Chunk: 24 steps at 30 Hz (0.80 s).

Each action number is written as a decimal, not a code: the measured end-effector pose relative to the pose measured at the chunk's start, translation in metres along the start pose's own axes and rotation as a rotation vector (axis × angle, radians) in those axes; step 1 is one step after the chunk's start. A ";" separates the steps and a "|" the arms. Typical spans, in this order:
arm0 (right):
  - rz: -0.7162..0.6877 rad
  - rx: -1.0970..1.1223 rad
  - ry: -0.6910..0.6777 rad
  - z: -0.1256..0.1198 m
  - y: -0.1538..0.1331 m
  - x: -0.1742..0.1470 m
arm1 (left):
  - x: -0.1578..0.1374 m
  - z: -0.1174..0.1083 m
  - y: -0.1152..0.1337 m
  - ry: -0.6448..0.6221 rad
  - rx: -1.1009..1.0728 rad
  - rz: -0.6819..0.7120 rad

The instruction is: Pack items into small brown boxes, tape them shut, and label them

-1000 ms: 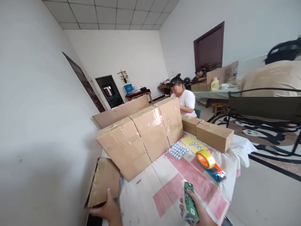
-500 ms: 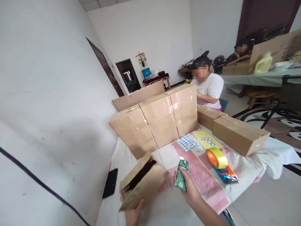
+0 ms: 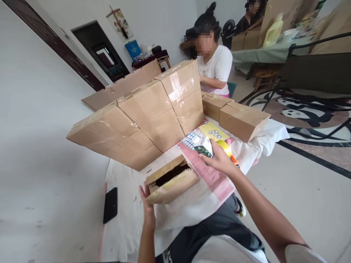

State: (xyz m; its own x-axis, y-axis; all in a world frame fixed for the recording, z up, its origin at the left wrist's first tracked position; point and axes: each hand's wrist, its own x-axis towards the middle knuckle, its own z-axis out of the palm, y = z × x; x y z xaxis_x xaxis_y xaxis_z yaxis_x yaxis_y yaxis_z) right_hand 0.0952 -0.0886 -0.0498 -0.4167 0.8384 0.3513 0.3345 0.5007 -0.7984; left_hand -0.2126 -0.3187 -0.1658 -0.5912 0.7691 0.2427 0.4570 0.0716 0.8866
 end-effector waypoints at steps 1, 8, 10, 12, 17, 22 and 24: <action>-0.015 -0.019 0.029 -0.002 -0.005 0.002 | 0.005 -0.010 0.009 0.044 -0.010 0.048; -0.137 0.015 0.056 0.001 -0.031 0.010 | 0.030 -0.044 0.099 -0.268 0.324 0.505; -0.186 0.064 -0.006 0.006 -0.036 0.010 | 0.027 -0.035 0.117 -0.362 0.376 0.505; -0.235 0.131 -0.068 0.014 -0.044 0.011 | 0.020 -0.024 0.129 -0.517 0.426 0.458; -0.344 0.331 -0.306 0.039 -0.071 0.013 | 0.009 -0.011 0.135 -0.845 0.517 0.373; -0.481 0.117 -0.569 0.065 -0.091 0.011 | 0.023 -0.012 0.124 -0.658 0.614 0.502; -0.514 0.016 -0.620 0.071 -0.093 0.007 | 0.031 -0.015 0.120 -0.613 0.684 0.583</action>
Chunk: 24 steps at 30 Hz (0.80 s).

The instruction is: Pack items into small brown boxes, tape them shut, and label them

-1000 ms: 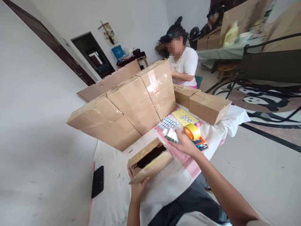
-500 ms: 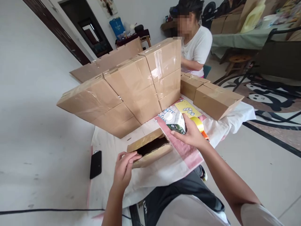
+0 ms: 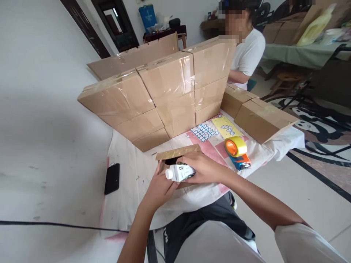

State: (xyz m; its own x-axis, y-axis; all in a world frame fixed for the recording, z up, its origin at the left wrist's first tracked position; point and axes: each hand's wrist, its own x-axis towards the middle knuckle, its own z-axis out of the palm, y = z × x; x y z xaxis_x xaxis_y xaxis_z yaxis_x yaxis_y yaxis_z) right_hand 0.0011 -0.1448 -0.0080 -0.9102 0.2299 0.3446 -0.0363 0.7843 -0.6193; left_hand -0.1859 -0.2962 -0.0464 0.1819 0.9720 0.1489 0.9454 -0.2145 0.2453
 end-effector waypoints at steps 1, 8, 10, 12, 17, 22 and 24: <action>0.009 -0.036 -0.023 0.002 -0.001 -0.001 | 0.000 -0.001 -0.004 0.025 0.052 0.006; 0.116 -0.196 -0.119 -0.007 0.001 -0.008 | -0.010 -0.003 -0.029 0.188 0.274 -0.237; 0.171 -0.215 -0.159 -0.012 0.004 -0.007 | -0.009 0.000 -0.033 0.166 0.266 -0.206; 0.209 -0.242 -0.175 -0.015 0.007 -0.005 | -0.007 0.004 -0.035 0.159 0.266 -0.170; 0.163 -0.348 -0.126 -0.018 0.013 0.002 | -0.007 0.017 -0.039 0.223 0.251 -0.239; 0.085 -0.431 -0.174 -0.023 0.022 0.021 | -0.011 0.028 -0.042 0.264 0.141 -0.305; 0.068 -0.418 -0.243 -0.021 0.029 0.034 | -0.011 0.031 -0.040 0.255 0.080 -0.314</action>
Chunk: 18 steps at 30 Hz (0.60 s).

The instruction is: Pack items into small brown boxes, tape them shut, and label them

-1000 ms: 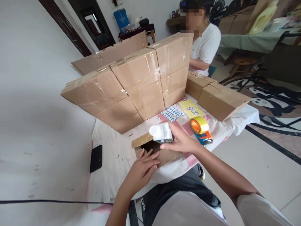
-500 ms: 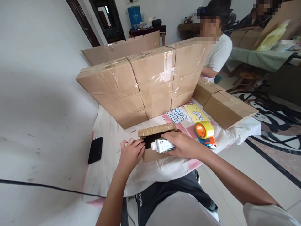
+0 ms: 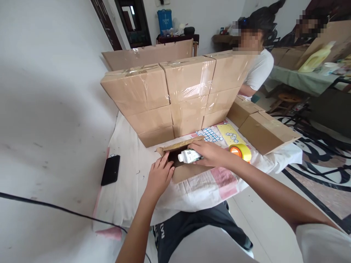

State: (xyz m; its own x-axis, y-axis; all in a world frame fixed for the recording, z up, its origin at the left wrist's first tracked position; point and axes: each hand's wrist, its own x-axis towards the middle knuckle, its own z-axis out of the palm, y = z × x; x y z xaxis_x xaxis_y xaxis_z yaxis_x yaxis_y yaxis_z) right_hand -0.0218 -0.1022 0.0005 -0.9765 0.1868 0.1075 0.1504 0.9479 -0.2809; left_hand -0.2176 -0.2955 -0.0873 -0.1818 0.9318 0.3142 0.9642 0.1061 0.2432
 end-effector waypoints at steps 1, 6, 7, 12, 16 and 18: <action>-0.005 0.014 -0.044 0.001 0.003 0.008 | 0.000 0.001 0.001 -0.008 -0.024 -0.010; -0.051 0.063 -0.214 0.008 0.019 0.046 | -0.002 0.003 0.003 -0.007 -0.090 -0.046; -0.057 0.070 -0.220 0.008 0.022 0.051 | -0.003 0.003 0.003 -0.010 -0.109 -0.051; -0.028 0.071 -0.341 0.007 0.026 0.066 | -0.007 0.001 0.004 -0.065 -0.240 -0.103; 0.031 -0.084 -0.371 0.027 0.027 0.069 | -0.010 -0.005 0.007 -0.097 -0.357 -0.129; 0.062 -0.133 -0.376 0.044 0.029 0.073 | -0.012 -0.006 0.008 -0.092 -0.394 -0.130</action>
State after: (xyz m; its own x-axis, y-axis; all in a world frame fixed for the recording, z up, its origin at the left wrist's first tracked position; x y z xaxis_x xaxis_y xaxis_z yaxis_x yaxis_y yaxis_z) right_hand -0.0955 -0.0724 -0.0413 -0.9496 0.1604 -0.2693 0.2051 0.9676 -0.1471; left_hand -0.2089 -0.3074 -0.0836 -0.2623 0.9482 0.1790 0.7835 0.1009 0.6132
